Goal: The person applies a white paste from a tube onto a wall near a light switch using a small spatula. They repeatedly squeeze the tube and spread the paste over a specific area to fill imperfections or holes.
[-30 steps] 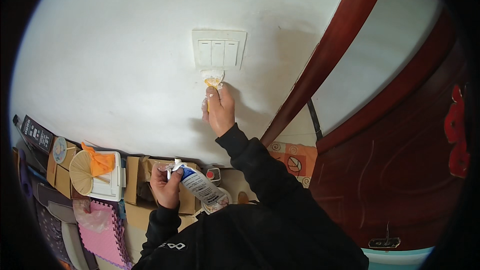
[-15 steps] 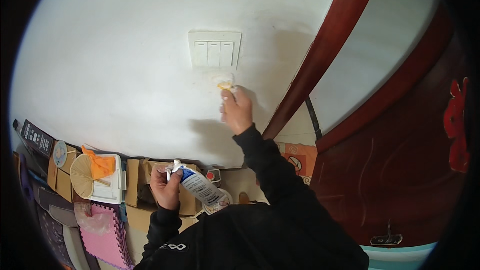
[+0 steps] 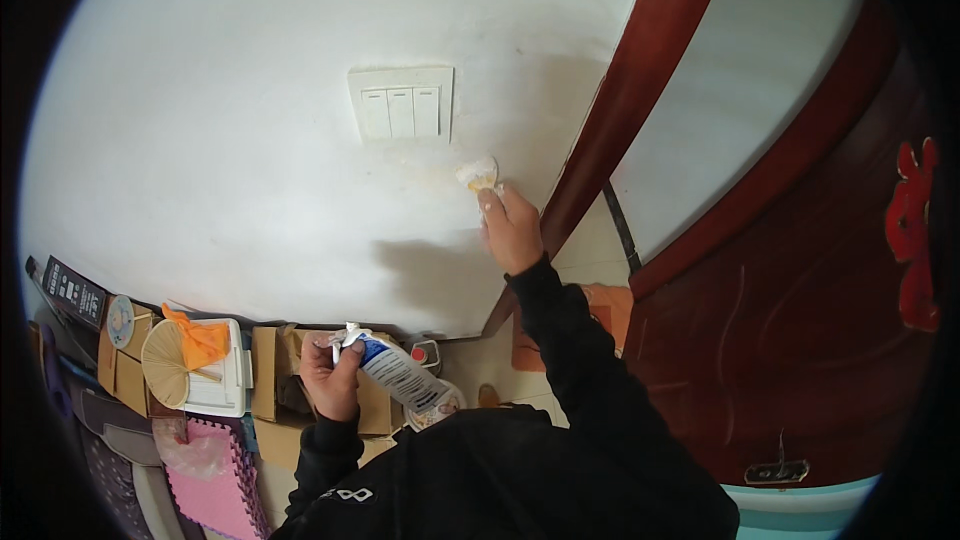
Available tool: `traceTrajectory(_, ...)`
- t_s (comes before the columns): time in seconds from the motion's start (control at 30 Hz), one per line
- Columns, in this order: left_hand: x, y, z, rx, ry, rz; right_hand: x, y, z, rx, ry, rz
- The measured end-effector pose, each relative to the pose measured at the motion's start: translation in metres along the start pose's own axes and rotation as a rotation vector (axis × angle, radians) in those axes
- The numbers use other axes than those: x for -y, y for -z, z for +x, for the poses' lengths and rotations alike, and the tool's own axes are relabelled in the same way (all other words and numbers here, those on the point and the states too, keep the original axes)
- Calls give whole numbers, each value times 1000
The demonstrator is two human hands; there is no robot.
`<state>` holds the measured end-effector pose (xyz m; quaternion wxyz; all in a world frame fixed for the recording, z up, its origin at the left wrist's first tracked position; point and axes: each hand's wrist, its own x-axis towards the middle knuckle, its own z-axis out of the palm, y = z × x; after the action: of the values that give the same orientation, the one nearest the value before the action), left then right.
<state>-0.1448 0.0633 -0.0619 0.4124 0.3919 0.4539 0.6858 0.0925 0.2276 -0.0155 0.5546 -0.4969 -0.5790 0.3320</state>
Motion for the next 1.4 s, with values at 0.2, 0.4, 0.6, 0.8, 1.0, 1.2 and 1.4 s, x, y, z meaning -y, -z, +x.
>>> traceTrajectory(0.2,3,1,0,-1,19,32,19,4,15,87,313,-191)
traceTrajectory(0.4,2,-1,-1,17,22,36,16,26,32,76,232,-253)
traceTrajectory(0.6,3,-3,0,-9,10,46,22,23,7,23,104,6)
traceTrajectory(0.8,0,-2,-3,23,39,42,18,-5,17,29,-29,167)
traceTrajectory(1.0,4,-5,-1,-21,-16,21,-28,-16,-20,9,-63,207)
traceTrajectory(1.2,-2,-3,-5,8,43,31,-11,-32,-13,12,-201,359)
traceTrajectory(1.4,-2,-1,-4,10,35,73,-24,-44,-24,-32,-84,380)
